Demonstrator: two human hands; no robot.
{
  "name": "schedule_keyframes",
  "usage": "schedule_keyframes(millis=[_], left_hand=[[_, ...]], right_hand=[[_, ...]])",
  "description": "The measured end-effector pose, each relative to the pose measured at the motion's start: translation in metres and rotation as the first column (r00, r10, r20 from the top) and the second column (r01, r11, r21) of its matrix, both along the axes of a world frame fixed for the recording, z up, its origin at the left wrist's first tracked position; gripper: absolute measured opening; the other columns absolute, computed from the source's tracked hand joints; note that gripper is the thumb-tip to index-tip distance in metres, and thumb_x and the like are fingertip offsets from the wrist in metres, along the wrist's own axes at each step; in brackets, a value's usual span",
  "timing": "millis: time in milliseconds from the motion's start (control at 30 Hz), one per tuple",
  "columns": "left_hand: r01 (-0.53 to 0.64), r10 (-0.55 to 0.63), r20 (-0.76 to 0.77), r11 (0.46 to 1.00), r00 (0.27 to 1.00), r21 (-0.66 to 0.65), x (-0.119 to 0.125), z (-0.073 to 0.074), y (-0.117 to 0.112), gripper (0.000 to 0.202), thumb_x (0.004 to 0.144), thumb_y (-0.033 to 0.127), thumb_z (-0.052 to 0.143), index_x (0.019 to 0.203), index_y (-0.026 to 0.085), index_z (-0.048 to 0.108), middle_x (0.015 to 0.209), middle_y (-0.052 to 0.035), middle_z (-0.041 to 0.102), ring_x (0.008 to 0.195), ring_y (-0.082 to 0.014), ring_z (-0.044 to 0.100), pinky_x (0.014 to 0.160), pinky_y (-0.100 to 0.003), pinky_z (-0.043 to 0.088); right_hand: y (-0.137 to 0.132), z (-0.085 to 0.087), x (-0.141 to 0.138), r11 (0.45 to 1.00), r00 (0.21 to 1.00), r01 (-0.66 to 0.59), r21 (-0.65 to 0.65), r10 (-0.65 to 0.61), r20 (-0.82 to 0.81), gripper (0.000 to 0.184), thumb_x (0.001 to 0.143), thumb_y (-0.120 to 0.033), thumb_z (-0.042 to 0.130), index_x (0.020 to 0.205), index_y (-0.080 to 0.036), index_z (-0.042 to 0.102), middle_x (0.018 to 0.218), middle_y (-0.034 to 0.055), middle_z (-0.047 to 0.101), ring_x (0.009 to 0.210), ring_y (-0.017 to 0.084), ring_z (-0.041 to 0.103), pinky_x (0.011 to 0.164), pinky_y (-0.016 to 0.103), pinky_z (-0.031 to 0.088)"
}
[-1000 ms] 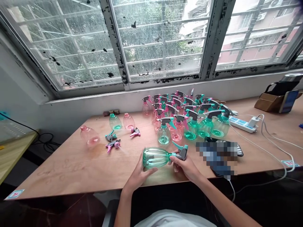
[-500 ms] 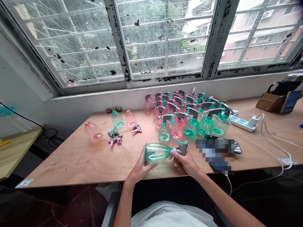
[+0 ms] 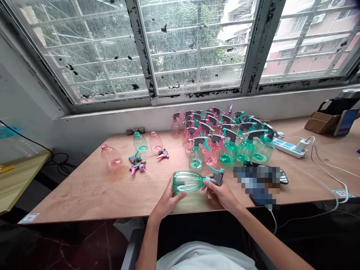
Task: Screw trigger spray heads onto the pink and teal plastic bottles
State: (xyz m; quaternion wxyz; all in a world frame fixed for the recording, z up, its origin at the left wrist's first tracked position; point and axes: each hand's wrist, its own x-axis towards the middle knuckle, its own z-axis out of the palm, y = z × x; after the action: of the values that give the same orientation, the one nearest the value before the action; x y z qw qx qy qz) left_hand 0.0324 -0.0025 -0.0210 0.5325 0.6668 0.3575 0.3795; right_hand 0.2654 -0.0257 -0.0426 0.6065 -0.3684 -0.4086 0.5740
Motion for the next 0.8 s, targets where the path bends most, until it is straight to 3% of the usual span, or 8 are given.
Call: schedule_keyframes(millis=[200,333,500,700,800], left_hand=[[-0.016,0.016,0.011,1.000,1.000,0.002,-0.0004,-0.0053,-0.0015,0.106,0.084,0.033,0.075,0.157,0.038,-0.002,0.167,-0.0033,0.021,0.150,-0.0306,0.027,0.124,-0.047,0.019],[-0.032,0.032,0.002,0.999,0.999,-0.021,-0.0007,-0.0037,-0.0017,0.102,0.087,0.039,0.070,0.158,0.033,-0.003,0.165,-0.0095,0.026,0.150,-0.0342,0.026,0.123,-0.053,0.018],[-0.017,0.017,-0.007,1.000,1.000,-0.015,-0.0004,-0.0004,-0.0012,0.093,0.089,0.040,0.067,0.159,0.030,0.006,0.162,-0.0105,0.032,0.150,-0.0342,0.027,0.123,-0.050,0.022],[0.001,-0.001,-0.007,1.000,1.000,0.013,-0.0009,-0.0019,-0.0043,0.103,0.087,0.033,0.071,0.156,0.041,-0.004,0.169,-0.0009,0.011,0.152,-0.0296,0.022,0.125,-0.048,0.016],[-0.004,0.004,-0.008,1.000,1.000,0.016,-0.0021,-0.0046,-0.0045,0.107,0.086,0.033,0.073,0.156,0.040,-0.007,0.169,-0.0019,0.009,0.153,-0.0305,0.017,0.125,-0.051,0.010]], right_hand=[[0.0007,-0.0011,0.0004,1.000,1.000,0.003,-0.011,-0.003,0.000,0.032,0.079,-0.039,0.082,0.089,-0.022,0.056,0.062,-0.0018,0.072,0.038,0.011,0.055,0.038,0.022,0.042],[-0.0005,0.0000,-0.0002,1.000,1.000,-0.004,-0.011,0.004,0.011,0.034,0.077,-0.039,0.083,0.091,-0.021,0.057,0.062,-0.0017,0.072,0.039,0.012,0.055,0.039,0.023,0.043],[-0.0007,0.0001,-0.0005,1.000,1.000,0.013,-0.025,-0.012,0.009,0.035,0.077,-0.041,0.083,0.091,-0.022,0.057,0.061,-0.0028,0.071,0.038,0.012,0.055,0.038,0.023,0.043],[0.0005,-0.0011,0.0008,0.999,1.000,0.021,-0.036,-0.021,0.017,0.035,0.078,-0.044,0.082,0.089,-0.022,0.056,0.063,-0.0008,0.073,0.038,0.012,0.054,0.038,0.023,0.042],[-0.0004,-0.0003,0.0004,0.999,1.000,0.009,-0.031,-0.008,0.027,0.036,0.077,-0.043,0.082,0.090,-0.022,0.057,0.064,-0.0009,0.073,0.039,0.012,0.055,0.039,0.023,0.043]])
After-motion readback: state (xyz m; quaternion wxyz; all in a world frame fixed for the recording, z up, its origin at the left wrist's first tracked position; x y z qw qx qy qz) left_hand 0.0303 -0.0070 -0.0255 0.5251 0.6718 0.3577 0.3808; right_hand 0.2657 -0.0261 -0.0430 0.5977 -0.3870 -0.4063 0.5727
